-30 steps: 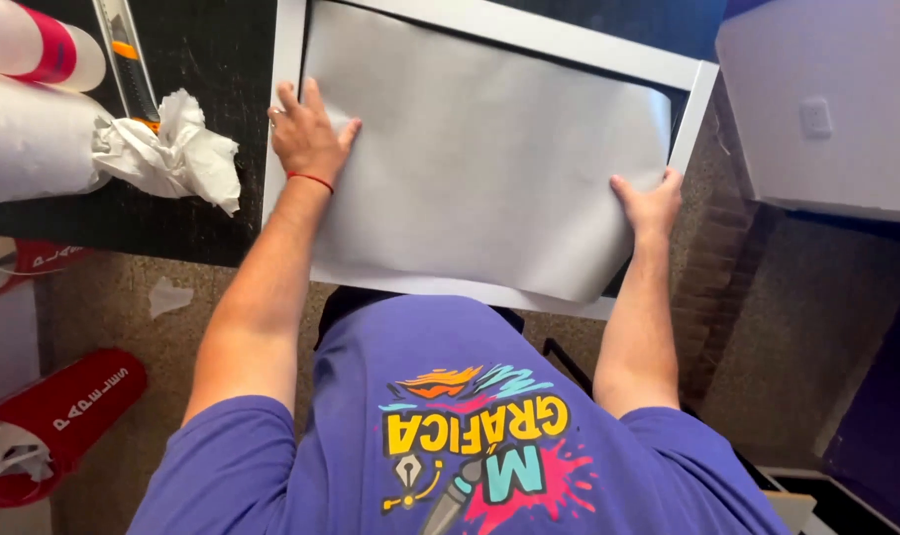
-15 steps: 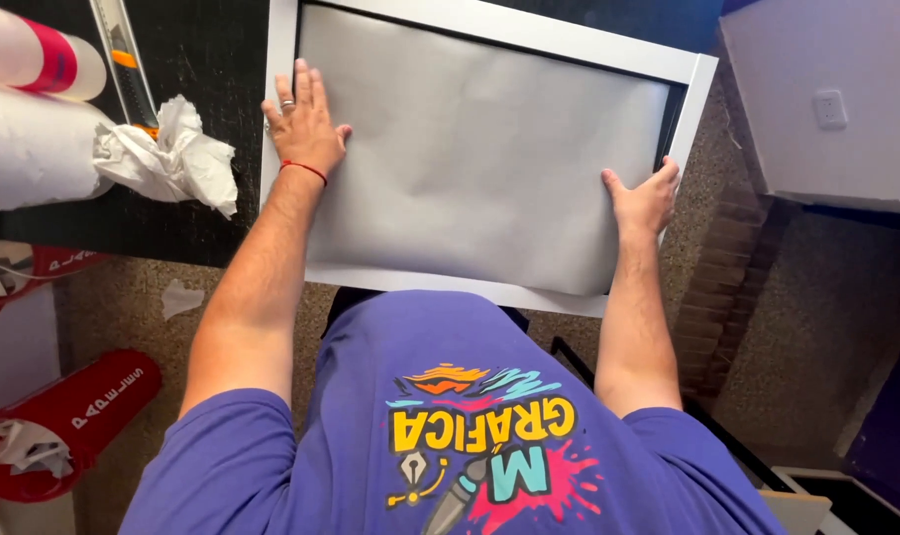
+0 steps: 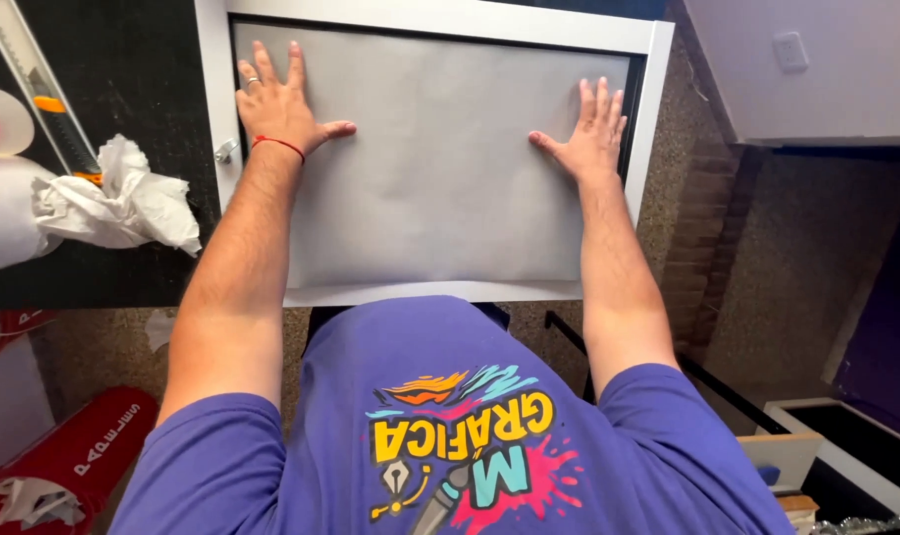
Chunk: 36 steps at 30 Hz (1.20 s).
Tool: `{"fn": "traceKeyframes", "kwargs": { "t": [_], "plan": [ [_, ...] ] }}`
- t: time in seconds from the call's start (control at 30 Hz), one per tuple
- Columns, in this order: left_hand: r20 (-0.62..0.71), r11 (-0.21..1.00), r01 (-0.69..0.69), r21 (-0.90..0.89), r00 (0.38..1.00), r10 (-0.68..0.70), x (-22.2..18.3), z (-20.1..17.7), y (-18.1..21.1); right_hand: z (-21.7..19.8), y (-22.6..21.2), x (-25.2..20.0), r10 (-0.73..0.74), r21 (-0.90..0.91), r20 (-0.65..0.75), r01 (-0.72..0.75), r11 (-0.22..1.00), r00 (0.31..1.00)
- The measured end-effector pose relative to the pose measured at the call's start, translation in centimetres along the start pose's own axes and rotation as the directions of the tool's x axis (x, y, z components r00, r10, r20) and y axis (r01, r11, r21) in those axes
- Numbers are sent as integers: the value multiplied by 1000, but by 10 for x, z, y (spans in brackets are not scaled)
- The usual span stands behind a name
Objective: The person cleans a white-framed glass panel with a spray bottle and paper towels, then unrolls and places a sheet of gray film over the glass. They smooth the film by hand and secure it to the frame using yellow clamps.
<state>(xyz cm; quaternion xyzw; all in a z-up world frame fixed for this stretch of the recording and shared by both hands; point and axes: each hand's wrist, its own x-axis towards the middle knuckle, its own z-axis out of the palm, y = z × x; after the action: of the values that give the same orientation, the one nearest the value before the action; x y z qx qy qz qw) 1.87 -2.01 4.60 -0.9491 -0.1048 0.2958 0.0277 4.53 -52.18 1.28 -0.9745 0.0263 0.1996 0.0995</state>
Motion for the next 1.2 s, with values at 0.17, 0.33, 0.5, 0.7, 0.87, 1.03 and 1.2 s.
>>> {"fn": "traceKeyframes", "kwargs": {
  "t": [0.17,0.33,0.5,0.7,0.87,1.03,1.2],
  "plan": [
    [40,987,-28,-158,999,35,7,3,-4,-18,-17,-4,98,-137,120,-81,987,988],
    [22,980,-47,-191,998,52,11,4,-4,-18,-18,-5,86,-78,97,-78,994,992],
    [41,986,21,-162,999,-14,13,6,8,-6,-13,1,-189,-86,43,192,978,981],
    [-587,996,86,39,809,-46,-16,115,62,-20,-67,-4,-258,-167,112,274,947,960],
    [-609,984,-175,30,778,157,-157,148,88,-30,-91,-8,-162,-172,122,181,968,979],
    [-83,981,-35,-190,996,19,-188,169,44,-47,-106,-20,-100,-131,180,125,983,978],
    [1,957,24,-290,1000,-24,-187,156,39,-51,-112,-25,-78,-97,212,100,990,974]
  ]
}}
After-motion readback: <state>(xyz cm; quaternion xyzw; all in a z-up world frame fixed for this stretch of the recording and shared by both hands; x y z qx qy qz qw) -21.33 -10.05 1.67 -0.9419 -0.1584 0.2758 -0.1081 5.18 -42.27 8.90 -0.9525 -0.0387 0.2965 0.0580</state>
